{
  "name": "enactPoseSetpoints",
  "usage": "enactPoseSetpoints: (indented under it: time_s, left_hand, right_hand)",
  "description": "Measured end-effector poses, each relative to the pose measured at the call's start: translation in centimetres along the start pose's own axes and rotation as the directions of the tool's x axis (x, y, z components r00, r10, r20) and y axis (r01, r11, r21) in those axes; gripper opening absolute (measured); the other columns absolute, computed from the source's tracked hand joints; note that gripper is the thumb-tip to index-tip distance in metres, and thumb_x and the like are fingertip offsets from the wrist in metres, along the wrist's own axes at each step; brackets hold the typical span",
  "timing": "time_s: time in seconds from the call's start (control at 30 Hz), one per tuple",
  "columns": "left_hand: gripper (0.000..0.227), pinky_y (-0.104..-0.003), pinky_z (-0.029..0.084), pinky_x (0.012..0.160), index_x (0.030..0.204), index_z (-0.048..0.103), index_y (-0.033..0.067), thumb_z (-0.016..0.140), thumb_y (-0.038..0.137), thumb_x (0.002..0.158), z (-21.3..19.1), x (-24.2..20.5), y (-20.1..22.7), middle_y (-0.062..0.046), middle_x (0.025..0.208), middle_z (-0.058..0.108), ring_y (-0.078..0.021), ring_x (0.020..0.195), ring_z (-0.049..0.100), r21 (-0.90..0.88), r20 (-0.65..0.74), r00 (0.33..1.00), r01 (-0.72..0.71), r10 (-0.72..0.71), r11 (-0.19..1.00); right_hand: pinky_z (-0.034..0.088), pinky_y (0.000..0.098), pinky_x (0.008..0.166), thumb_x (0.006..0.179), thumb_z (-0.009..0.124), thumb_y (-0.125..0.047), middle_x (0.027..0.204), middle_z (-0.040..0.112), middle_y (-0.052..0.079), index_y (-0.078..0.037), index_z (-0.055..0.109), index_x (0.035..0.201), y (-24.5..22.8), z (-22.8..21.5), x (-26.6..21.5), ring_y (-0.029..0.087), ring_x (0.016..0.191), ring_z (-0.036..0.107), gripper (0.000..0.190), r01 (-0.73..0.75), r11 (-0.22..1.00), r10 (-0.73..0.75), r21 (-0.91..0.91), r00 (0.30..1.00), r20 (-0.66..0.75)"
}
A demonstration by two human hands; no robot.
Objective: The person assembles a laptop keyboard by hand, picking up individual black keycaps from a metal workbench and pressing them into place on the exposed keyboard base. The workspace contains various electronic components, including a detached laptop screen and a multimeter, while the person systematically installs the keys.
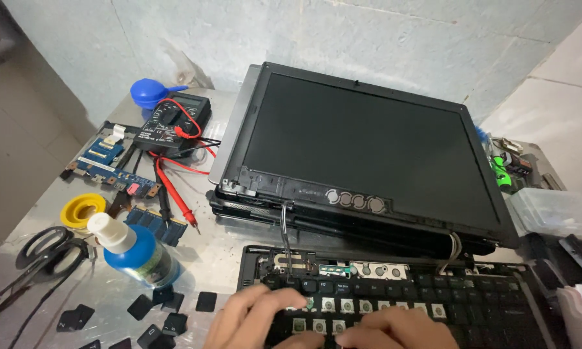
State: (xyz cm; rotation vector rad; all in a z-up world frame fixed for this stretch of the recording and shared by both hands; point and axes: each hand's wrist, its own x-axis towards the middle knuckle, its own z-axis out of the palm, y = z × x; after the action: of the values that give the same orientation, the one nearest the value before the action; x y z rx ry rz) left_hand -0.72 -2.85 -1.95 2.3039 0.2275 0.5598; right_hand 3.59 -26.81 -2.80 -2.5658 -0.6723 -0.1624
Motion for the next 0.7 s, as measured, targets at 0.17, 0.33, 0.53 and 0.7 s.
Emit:
enactPoseSetpoints:
  time_s: [0.17,0.33,0.53,0.7]
  left_hand:
    - [0.03,-0.031,0.061,0.084,0.083,0.096,0.0528,0.095,0.038,0.056,0.5,0.0,0.8,0.018,0.108,0.083,-0.0044,0.109,0.081,-0.006,0.003,0.964,0.264,-0.264,0.964]
    - [0.038,-0.036,0.049,0.072,0.056,0.077,0.0437,0.067,0.045,0.093,-2.1,1.6,1.8,0.03,0.109,0.075,-0.0107,0.108,0.067,0.064,-0.051,0.967,-0.247,0.25,0.967]
    - [0.057,-0.039,0.051,0.089,0.062,0.089,0.0339,0.058,0.062,0.101,-2.5,1.2,0.6,0.025,0.115,0.085,-0.0177,0.126,0.067,-0.022,-0.011,0.993,-0.119,0.119,0.993]
    - [0.026,-0.036,0.055,0.07,0.063,0.085,0.0432,0.069,0.049,0.084,-1.0,0.8,1.7,0.02,0.107,0.078,-0.015,0.104,0.073,0.045,-0.028,0.997,-0.073,0.075,0.996]
  right_hand:
    - [0.072,0.0388,0.075,0.089,0.086,-0.061,0.092,0.088,-0.018,-0.05,0.097,0.107,0.5,0.7,-0.5,0.012,0.083,0.086,0.024,-0.233,0.969,0.223,0.078,0.968,0.118]
    - [0.071,0.0409,0.075,0.09,0.086,-0.059,0.101,0.081,-0.015,-0.05,0.094,0.115,-0.4,-0.5,-0.6,0.015,0.081,0.082,0.027,-0.024,0.999,0.024,-0.032,1.0,-0.003]
    - [0.06,0.06,0.112,0.098,0.081,-0.06,0.129,0.075,-0.014,-0.05,0.086,0.134,3.9,0.6,-1.7,0.023,0.113,0.077,0.038,0.017,0.998,-0.005,-0.053,0.978,0.21]
    - [0.064,0.0499,0.098,0.1,0.08,-0.058,0.128,0.074,-0.011,-0.047,0.083,0.137,3.7,0.1,-0.6,0.021,0.103,0.078,0.039,0.045,0.999,-0.041,-0.007,0.964,0.264]
